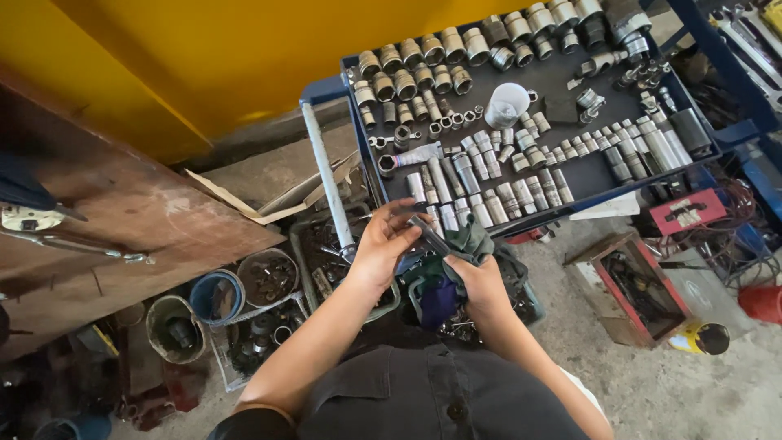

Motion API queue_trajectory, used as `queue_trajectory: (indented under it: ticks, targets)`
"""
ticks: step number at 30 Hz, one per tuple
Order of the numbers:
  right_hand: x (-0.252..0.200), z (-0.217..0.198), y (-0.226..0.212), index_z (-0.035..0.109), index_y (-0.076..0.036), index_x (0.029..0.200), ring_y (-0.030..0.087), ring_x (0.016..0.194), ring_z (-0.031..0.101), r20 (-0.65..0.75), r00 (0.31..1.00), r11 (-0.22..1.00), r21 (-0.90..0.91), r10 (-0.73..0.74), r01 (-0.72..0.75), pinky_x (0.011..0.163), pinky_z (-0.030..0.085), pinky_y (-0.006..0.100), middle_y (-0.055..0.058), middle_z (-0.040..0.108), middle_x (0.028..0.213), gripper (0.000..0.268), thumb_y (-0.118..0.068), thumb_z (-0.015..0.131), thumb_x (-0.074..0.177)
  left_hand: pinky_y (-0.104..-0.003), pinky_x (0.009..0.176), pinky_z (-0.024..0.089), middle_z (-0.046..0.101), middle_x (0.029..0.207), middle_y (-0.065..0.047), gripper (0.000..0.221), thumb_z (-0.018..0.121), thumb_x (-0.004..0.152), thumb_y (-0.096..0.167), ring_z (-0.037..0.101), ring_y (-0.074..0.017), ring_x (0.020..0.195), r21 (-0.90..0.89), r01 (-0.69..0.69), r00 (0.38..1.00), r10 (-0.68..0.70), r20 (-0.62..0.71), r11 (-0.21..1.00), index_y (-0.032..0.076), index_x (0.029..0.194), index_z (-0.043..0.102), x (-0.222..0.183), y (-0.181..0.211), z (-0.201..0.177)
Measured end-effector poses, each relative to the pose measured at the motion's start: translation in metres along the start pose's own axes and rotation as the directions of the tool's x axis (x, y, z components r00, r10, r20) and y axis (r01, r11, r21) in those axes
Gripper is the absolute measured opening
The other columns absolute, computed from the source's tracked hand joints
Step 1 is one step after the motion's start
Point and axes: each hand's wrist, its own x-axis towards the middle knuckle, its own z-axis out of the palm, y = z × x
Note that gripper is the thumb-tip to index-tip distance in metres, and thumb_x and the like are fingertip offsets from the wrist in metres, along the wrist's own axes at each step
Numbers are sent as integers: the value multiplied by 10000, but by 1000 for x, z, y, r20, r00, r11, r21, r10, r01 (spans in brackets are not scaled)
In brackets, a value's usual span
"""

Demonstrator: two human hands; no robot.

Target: Sorting through metal components in a storage bin and cleaning a selected part with a cloth in a workshop environment.

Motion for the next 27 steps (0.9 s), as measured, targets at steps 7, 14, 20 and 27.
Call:
queue_trajectory:
  ticks: [7,14,20,27]
  targets:
    - [-7,6,-17,688,-14,1098,176,797,717,-18,998,998,1,62,-62,727,582,326,63,750,960,233,-3,723,868,-343,916,600,724,1156,-139,438,716,895,18,709,-209,1048,-82,59,967,-77,-244,995,41,1297,542,13,1,-8]
    - [-4,-18,-21,656,18,1151,233,873,732,48,987,978,131,155,-160,801,596,380,121,746,1020,276,-41,697,884,-338,856,613,720,1119,-106,453,767,888,23,706,-181,1012,86,-58,947,82,-310,995,37,1269,521,30,-13,-40]
    - [-7,-24,-42,565,25,1337,317,1072,701,254,947,938,231,198,-258,957,556,457,199,702,1207,558,-151,683,821,-294,783,586,709,1072,-91,530,825,841,67,716,-172,905,639,-40,941,244,-234,768,42,1268,512,33,-5,-22]
    - [2,-56,-38,530,46,1371,372,1177,667,425,905,951,287,-21,-113,1036,525,507,240,666,1312,732,-195,727,708,-374,775,586,741,1016,-96,550,815,825,162,751,-224,884,886,7,963,237,-131,463,61,1265,500,44,-4,-3]
